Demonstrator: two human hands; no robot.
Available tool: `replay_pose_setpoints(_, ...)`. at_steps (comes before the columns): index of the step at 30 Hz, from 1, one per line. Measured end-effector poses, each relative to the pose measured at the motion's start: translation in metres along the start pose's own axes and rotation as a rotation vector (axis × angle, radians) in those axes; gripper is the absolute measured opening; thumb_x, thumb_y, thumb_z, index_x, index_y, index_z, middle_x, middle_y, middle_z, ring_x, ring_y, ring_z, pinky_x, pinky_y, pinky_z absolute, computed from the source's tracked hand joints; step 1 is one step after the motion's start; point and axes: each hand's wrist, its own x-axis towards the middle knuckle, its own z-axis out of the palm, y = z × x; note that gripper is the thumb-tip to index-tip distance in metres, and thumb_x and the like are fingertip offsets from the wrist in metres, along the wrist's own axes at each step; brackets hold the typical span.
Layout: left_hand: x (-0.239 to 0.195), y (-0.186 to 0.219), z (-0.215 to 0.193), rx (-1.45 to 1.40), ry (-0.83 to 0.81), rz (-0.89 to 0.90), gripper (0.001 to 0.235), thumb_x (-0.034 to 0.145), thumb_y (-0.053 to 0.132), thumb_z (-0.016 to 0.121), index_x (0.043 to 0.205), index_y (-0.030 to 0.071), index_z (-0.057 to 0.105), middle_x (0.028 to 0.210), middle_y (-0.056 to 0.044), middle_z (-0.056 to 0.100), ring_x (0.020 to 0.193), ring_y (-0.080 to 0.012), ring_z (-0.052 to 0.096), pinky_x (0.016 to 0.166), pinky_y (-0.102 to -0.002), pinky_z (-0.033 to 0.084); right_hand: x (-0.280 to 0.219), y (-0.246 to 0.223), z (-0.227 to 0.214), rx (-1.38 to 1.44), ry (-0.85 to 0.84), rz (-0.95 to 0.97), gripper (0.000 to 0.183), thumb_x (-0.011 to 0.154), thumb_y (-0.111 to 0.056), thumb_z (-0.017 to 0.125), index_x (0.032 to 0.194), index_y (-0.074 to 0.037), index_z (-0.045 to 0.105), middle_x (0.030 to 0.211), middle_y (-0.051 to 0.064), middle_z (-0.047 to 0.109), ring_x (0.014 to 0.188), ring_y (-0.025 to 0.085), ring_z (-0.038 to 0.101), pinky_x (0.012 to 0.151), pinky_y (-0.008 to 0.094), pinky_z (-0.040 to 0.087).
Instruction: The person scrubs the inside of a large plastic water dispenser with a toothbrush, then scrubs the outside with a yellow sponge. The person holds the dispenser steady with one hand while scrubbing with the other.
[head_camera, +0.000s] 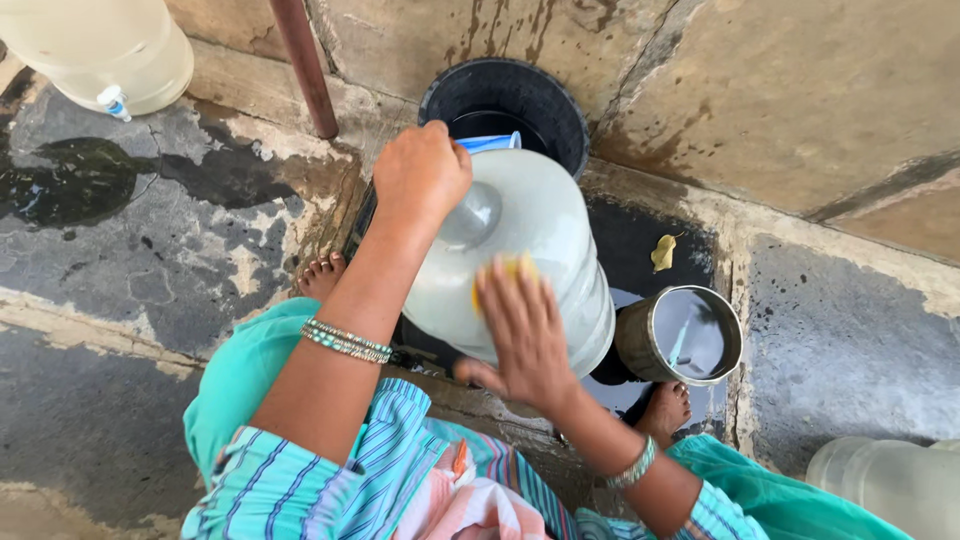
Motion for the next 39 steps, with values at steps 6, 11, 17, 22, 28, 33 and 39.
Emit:
replay_pose_setpoints(6,0.006,0.0,0.0,-0.022,-0.01,0.07,0.026,0.086,0.026,0.063,0.092,0.002,0.07,0.089,-0.021,0.072,0.082,-0.0407,0.07,0.071,-0.053,0.056,-0.068,0.037,0.053,-0.35,0.125,-0.249,0.096,0.097,-0.083,0.044,0.15,-0.003,0.053,0.159,0.016,0.043,0.15,0.035,0.031,0.124,0.053,0.011)
replay_pose_setpoints(11,-0.003,0.003,0.004,0.005,0.035,0.061,0.025,0.089,0.026,0.063,0.091,0.003,0.071,0.089,-0.022,0.072,0.084,-0.0415,0.07,0.075,-0.053,0.055,-0.059,0.029,0.065,-0.226,0.046,-0.169,0.098,0.096,-0.082,0.043,0.146,0.002,0.056,0.156,0.021,0.046,0.149,0.038,0.032,0.125,0.052,0.01)
replay_pose_setpoints(17,0.001,0.002,-0.012,-0.002,-0.021,0.117,0.027,0.087,0.028,0.064,0.09,0.002,0.071,0.09,-0.024,0.072,0.085,-0.0433,0.069,0.077,-0.055,0.054,-0.053,0.054,0.027,-0.342,0.123,-0.338,0.095,0.096,-0.082,0.04,0.151,-0.007,0.052,0.162,0.013,0.04,0.153,0.03,0.028,0.128,0.049,0.009)
replay_pose_setpoints(22,-0.005,0.007,-0.02,-0.023,-0.097,0.146,0.028,0.085,0.028,0.063,0.089,0.001,0.071,0.086,-0.025,0.071,0.083,-0.0449,0.069,0.076,-0.054,0.054,0.016,0.072,-0.021,0.334,0.166,0.232,0.093,0.101,-0.076,0.033,0.161,-0.006,0.036,0.165,0.023,0.036,0.158,0.04,0.027,0.131,0.051,0.02)
replay_pose_setpoints(28,-0.01,0.013,-0.014,0.047,-0.002,0.094,0.028,0.088,0.027,0.062,0.088,0.001,0.072,0.085,-0.026,0.071,0.081,-0.0446,0.07,0.077,-0.053,0.056,0.096,0.004,-0.042,-0.119,-0.16,0.262,0.112,0.082,-0.083,0.044,0.154,0.002,0.036,0.159,0.024,0.034,0.15,0.039,0.026,0.121,0.057,0.012)
replay_pose_setpoints(33,-0.008,0.013,-0.007,0.036,-0.002,0.091,0.029,0.088,0.027,0.061,0.09,0.0,0.071,0.086,-0.026,0.072,0.082,-0.044,0.07,0.075,-0.054,0.056,0.056,-0.074,-0.024,-0.126,-0.24,0.062,0.127,0.077,-0.092,0.042,0.155,0.008,0.032,0.162,0.025,0.033,0.153,0.037,0.025,0.122,0.057,0.012)
replay_pose_setpoints(39,-0.009,0.019,-0.013,0.03,-0.063,0.147,0.03,0.086,0.028,0.062,0.09,0.0,0.07,0.088,-0.026,0.071,0.082,-0.0442,0.069,0.076,-0.055,0.055,0.066,0.016,-0.043,-0.053,-0.139,0.358,0.1,0.085,-0.078,0.053,0.152,-0.005,0.04,0.158,0.018,0.04,0.153,0.031,0.027,0.121,0.065,0.005)
